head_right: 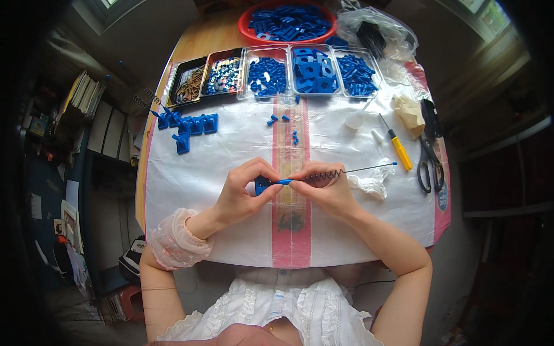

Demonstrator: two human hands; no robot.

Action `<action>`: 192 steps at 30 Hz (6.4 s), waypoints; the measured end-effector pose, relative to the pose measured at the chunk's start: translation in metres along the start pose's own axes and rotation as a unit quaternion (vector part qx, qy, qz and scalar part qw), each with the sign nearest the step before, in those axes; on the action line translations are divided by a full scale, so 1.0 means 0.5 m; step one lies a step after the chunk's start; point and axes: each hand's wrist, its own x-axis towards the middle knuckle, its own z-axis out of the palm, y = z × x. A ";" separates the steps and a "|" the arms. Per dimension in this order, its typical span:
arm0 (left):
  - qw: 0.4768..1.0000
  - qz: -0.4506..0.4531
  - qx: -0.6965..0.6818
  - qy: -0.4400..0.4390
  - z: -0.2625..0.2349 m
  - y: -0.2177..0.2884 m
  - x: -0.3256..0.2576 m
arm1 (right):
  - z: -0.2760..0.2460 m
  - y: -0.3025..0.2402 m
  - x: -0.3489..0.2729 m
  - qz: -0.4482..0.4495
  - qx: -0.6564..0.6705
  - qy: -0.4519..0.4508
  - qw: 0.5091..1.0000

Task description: Manually assembling blue plastic components by inserting small metal rods or fasteners using an assembly tool.

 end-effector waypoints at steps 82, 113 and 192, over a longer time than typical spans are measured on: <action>0.946 -0.048 0.140 0.289 -0.400 0.147 0.100 | -0.006 0.003 0.001 0.010 0.014 -0.012 1.000; 0.984 -0.043 0.083 0.155 -0.295 0.153 0.133 | -0.004 -0.003 0.001 0.017 0.007 -0.009 1.000; 0.972 -0.166 -0.025 0.166 -0.351 0.076 0.148 | -0.005 0.003 0.001 0.012 0.001 -0.015 1.000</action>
